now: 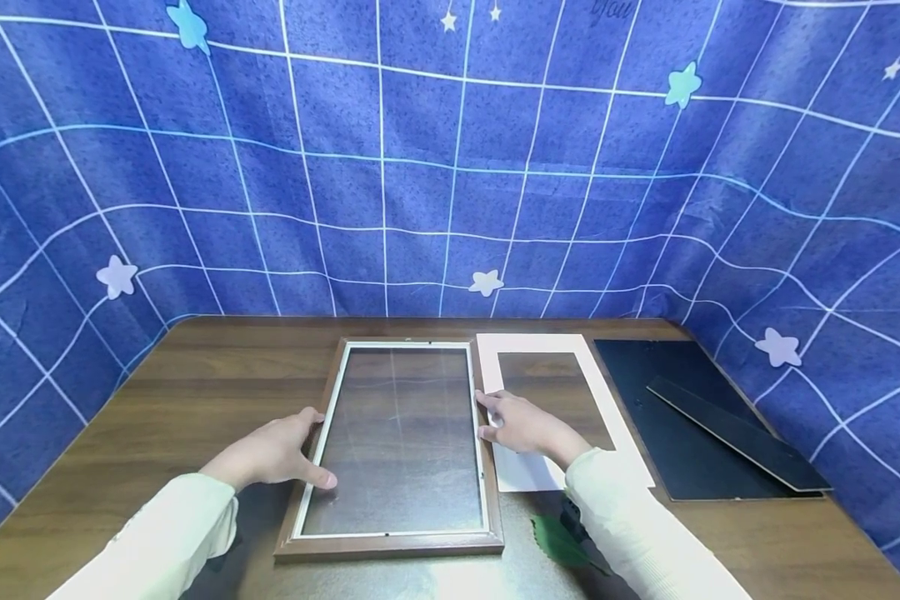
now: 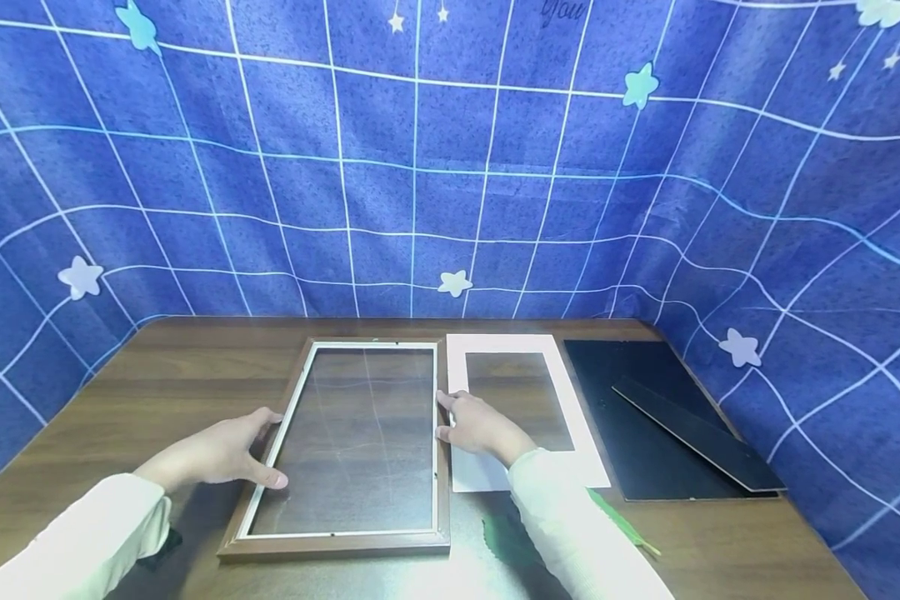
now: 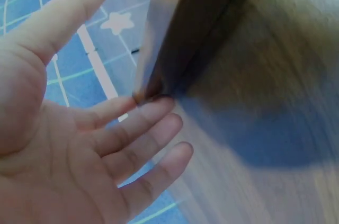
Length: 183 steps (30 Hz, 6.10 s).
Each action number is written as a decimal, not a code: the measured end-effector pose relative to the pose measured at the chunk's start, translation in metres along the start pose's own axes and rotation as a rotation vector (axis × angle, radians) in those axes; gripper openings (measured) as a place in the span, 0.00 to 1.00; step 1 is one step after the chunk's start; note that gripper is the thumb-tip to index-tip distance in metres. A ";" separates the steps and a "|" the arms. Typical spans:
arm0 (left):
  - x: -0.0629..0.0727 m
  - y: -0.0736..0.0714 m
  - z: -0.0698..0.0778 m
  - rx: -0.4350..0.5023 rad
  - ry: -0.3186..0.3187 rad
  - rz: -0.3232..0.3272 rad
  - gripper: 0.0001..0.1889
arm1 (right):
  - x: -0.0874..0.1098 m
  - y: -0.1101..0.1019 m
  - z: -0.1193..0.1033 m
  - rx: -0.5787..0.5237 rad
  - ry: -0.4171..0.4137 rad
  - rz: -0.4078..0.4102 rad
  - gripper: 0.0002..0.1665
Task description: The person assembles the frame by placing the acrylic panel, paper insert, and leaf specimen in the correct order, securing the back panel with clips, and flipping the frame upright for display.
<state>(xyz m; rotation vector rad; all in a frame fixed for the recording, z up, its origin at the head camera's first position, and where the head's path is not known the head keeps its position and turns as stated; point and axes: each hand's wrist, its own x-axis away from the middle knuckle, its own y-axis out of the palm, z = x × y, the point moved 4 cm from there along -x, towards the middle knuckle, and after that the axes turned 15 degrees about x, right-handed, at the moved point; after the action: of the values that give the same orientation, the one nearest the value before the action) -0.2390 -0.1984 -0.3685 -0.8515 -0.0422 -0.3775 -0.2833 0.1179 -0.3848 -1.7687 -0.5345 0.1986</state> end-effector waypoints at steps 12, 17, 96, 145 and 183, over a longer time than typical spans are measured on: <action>-0.004 -0.016 -0.024 0.075 0.051 0.008 0.43 | 0.003 -0.002 0.000 0.010 -0.019 0.008 0.37; -0.006 -0.021 -0.032 0.076 0.109 0.028 0.38 | 0.003 -0.002 0.001 -0.008 -0.010 0.012 0.37; -0.015 -0.018 -0.040 0.076 0.155 0.003 0.37 | 0.075 -0.036 0.144 -0.074 0.569 0.315 0.23; -0.015 -0.018 -0.037 0.087 0.149 -0.009 0.37 | 0.072 -0.037 0.151 -0.140 0.671 0.156 0.11; -0.015 -0.018 -0.039 0.072 0.127 -0.006 0.37 | 0.106 -0.052 0.186 -0.899 0.342 0.128 0.33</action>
<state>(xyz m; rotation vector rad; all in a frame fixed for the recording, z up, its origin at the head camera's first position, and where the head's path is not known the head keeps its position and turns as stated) -0.2634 -0.2339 -0.3839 -0.7551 0.0588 -0.4328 -0.2790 0.3376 -0.3698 -2.6413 -0.2623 -0.3088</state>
